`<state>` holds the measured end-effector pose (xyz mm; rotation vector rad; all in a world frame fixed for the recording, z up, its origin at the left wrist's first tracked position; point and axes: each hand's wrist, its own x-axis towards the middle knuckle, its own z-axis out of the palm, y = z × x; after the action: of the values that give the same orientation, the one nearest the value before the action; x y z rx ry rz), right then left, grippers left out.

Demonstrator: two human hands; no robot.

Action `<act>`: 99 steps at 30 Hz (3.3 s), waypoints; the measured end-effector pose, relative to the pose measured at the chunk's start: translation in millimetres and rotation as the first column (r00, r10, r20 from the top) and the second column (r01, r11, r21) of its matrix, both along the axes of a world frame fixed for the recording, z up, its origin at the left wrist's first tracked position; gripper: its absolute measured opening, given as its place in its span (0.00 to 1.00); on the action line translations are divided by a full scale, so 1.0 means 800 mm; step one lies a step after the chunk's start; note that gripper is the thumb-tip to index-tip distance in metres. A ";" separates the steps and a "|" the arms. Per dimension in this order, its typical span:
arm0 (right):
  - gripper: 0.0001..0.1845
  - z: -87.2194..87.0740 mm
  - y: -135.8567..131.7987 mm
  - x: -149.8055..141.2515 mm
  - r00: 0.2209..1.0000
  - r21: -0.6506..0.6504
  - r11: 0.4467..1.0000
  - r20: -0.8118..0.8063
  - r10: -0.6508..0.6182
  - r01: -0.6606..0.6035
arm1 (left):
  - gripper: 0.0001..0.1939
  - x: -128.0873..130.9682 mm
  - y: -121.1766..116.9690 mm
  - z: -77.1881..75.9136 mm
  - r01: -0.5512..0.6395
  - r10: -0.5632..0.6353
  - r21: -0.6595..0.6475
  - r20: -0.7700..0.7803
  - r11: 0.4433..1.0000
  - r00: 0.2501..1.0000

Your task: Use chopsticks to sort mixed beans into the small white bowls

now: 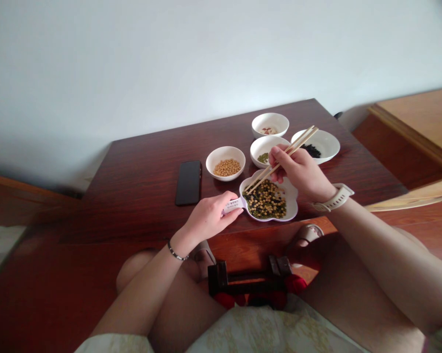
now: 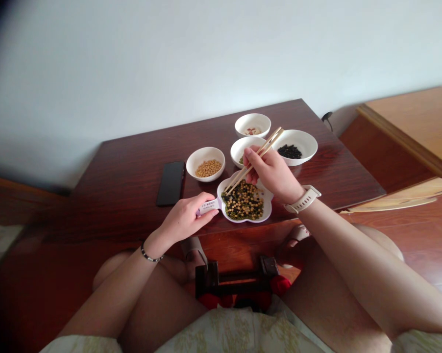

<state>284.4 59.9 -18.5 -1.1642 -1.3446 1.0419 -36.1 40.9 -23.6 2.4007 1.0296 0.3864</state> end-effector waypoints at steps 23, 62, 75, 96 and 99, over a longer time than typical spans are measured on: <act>0.44 -0.001 0.000 0.003 1.000 -0.010 1.000 0.017 -0.020 0.020 | 0.04 -0.002 0.002 -0.004 0.011 -0.012 0.030 0.003 0.999 1.000; 0.40 -0.001 0.000 0.005 1.000 -0.041 0.999 0.022 -0.014 0.014 | 0.04 -0.001 0.000 0.001 0.008 -0.007 0.027 -0.024 1.000 1.000; 0.38 0.000 -0.002 0.005 0.999 -0.037 0.998 0.016 -0.040 0.041 | 0.03 -0.002 -0.001 0.000 0.012 -0.011 0.032 -0.029 0.999 1.000; 0.39 -0.003 0.000 0.008 0.998 -0.043 0.997 0.031 -0.060 0.062 | 0.04 -0.002 0.001 -0.001 0.018 -0.017 0.035 -0.029 0.999 0.999; 0.41 -0.005 0.001 0.008 0.998 -0.040 0.997 0.011 -0.069 0.070 | 0.04 -0.002 0.000 -0.002 0.013 -0.012 0.031 -0.033 0.999 0.999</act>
<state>290.7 60.8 -22.5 -1.2387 -1.2863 1.0187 -38.0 41.0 -24.9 2.4470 1.0299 0.3624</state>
